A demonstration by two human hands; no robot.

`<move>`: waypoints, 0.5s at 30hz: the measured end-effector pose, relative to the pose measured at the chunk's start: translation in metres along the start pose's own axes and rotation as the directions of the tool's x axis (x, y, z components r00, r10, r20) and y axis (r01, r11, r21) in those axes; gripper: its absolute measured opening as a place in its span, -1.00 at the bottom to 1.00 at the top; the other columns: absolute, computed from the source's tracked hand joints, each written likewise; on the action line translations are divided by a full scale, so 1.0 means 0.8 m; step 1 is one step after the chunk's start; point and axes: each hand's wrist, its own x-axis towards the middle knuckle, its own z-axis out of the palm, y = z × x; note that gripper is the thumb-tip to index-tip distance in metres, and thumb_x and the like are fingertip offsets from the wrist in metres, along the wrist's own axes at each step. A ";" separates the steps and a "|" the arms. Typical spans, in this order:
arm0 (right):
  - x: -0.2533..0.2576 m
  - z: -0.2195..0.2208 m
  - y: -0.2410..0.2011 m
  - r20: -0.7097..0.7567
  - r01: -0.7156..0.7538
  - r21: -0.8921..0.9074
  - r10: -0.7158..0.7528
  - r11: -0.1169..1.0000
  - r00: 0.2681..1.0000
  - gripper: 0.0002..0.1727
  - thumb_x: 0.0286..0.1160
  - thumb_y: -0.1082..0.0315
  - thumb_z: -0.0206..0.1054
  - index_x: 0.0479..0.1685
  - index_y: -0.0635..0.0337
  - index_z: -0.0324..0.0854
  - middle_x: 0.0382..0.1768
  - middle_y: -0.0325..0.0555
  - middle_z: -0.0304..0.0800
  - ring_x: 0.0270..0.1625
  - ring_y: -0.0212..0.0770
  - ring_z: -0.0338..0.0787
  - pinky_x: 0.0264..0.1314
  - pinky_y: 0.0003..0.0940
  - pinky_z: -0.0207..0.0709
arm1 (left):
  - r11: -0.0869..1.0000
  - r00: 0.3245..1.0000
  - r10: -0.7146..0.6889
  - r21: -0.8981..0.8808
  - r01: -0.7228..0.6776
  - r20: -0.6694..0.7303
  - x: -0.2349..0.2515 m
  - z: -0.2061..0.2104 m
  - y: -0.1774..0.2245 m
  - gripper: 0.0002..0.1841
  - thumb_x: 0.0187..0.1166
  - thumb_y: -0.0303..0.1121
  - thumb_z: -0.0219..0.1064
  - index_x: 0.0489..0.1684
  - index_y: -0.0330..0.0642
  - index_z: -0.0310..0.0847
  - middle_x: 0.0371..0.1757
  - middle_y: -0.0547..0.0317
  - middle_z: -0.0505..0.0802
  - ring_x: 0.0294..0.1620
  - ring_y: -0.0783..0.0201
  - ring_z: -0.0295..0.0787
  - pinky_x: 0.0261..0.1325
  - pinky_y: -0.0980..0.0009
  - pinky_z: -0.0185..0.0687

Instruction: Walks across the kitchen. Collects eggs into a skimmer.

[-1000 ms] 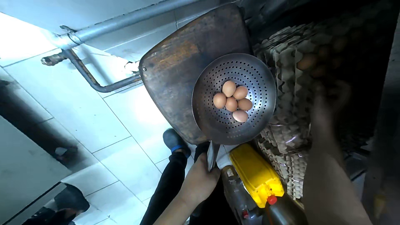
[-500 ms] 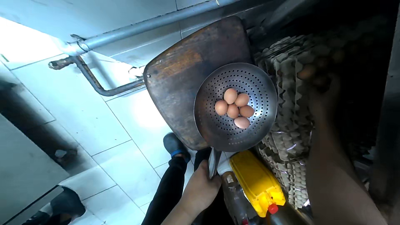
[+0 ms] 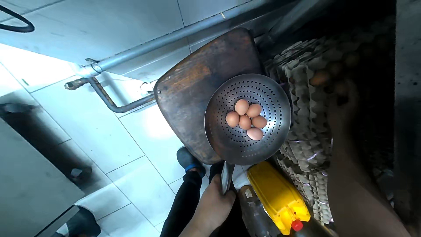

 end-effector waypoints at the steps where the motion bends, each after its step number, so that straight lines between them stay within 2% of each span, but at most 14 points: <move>1: -0.001 -0.002 -0.003 0.004 -0.009 0.003 0.009 1.000 1.000 -0.42 0.77 0.28 0.17 0.77 0.16 0.31 0.55 0.36 0.52 0.58 0.24 0.57 0.64 0.15 0.40 | 1.000 1.000 0.003 -0.002 -0.003 -0.003 0.000 0.000 0.000 -0.49 0.44 -0.18 0.39 0.39 0.03 0.41 -0.17 0.15 0.81 -0.44 0.22 0.80 -0.32 0.16 0.82; 5: -0.003 0.001 0.002 -0.031 -0.061 0.075 0.063 0.995 0.998 -0.41 0.69 0.33 0.27 0.73 0.11 0.40 0.57 0.29 0.52 0.58 0.16 0.58 0.63 0.05 0.43 | 1.000 1.000 0.004 -0.008 -0.004 -0.002 0.000 0.001 0.000 -0.49 0.44 -0.20 0.39 0.38 0.01 0.41 -0.19 0.14 0.81 -0.46 0.22 0.80 -0.34 0.16 0.82; 8: -0.002 0.006 0.007 -0.039 -0.117 0.163 0.125 0.980 0.991 -0.40 0.65 0.29 0.35 0.69 0.12 0.41 0.52 0.24 0.57 0.52 0.07 0.63 0.61 0.01 0.47 | 1.000 1.000 0.008 -0.010 -0.008 0.000 0.000 0.000 0.000 -0.49 0.43 -0.19 0.39 0.39 0.01 0.41 -0.18 0.14 0.81 -0.44 0.21 0.80 -0.34 0.15 0.82; 13: -0.002 0.013 -0.003 -0.070 -0.239 0.227 0.260 0.944 0.963 -0.40 0.65 0.17 0.33 0.65 0.13 0.41 0.39 0.25 0.67 0.38 0.10 0.73 0.49 0.18 0.53 | 1.000 1.000 0.011 0.012 -0.011 -0.001 0.002 0.000 -0.002 -0.49 0.43 -0.18 0.39 0.38 0.02 0.40 -0.17 0.14 0.80 -0.43 0.21 0.81 -0.33 0.15 0.82; 15: 0.001 0.021 -0.005 -0.126 -0.196 0.304 0.244 0.932 0.962 -0.40 0.69 0.10 0.32 0.63 0.17 0.40 0.39 0.19 0.67 0.38 -0.02 0.73 0.51 0.03 0.55 | 1.000 1.000 0.010 0.012 -0.010 -0.002 0.000 0.001 -0.001 -0.48 0.44 -0.19 0.39 0.40 0.01 0.41 -0.16 0.12 0.81 -0.43 0.19 0.81 -0.31 0.13 0.83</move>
